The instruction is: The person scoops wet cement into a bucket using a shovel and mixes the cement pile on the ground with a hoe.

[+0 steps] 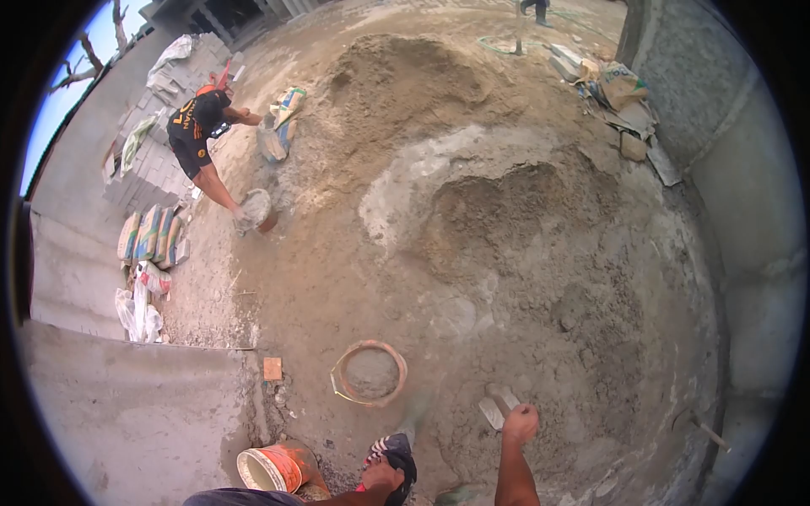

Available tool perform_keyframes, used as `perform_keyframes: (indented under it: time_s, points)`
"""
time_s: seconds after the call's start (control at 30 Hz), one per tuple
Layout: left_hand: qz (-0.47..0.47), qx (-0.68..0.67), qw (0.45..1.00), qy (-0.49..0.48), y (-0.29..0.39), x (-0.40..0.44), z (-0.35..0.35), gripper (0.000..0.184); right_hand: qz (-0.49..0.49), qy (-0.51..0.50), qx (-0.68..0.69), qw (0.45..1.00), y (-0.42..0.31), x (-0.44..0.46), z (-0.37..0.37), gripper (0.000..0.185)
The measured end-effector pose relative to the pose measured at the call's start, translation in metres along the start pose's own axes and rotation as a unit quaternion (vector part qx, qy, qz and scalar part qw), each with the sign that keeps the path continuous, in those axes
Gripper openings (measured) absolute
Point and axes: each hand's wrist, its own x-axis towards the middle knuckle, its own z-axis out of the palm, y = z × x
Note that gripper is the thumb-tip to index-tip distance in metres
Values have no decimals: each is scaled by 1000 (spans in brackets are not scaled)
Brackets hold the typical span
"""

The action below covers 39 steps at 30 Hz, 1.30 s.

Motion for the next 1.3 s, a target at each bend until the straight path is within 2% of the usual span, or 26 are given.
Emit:
perform_keyframes:
  time_s: [0.5, 1.0, 1.1, 1.3]
  points:
    - [2, -7, 1000, -1, -6, 6, 9, 81, -2, -30, -15, 999, -4, 1, -7, 28]
    - [6, -9, 1000, -21, -6, 0, -3, 73, -25, -5, 10, 1000, 16, 6, 9, 25]
    - [18, -8, 999, 42, -8, -2, 1, 72, -21, 0, 14, 1000, 15, 8, 10, 25]
    - [16, -9, 1000, 13, -8, -1, -2, 74, -20, 2, 2, 1000, 6, 5, 4, 25]
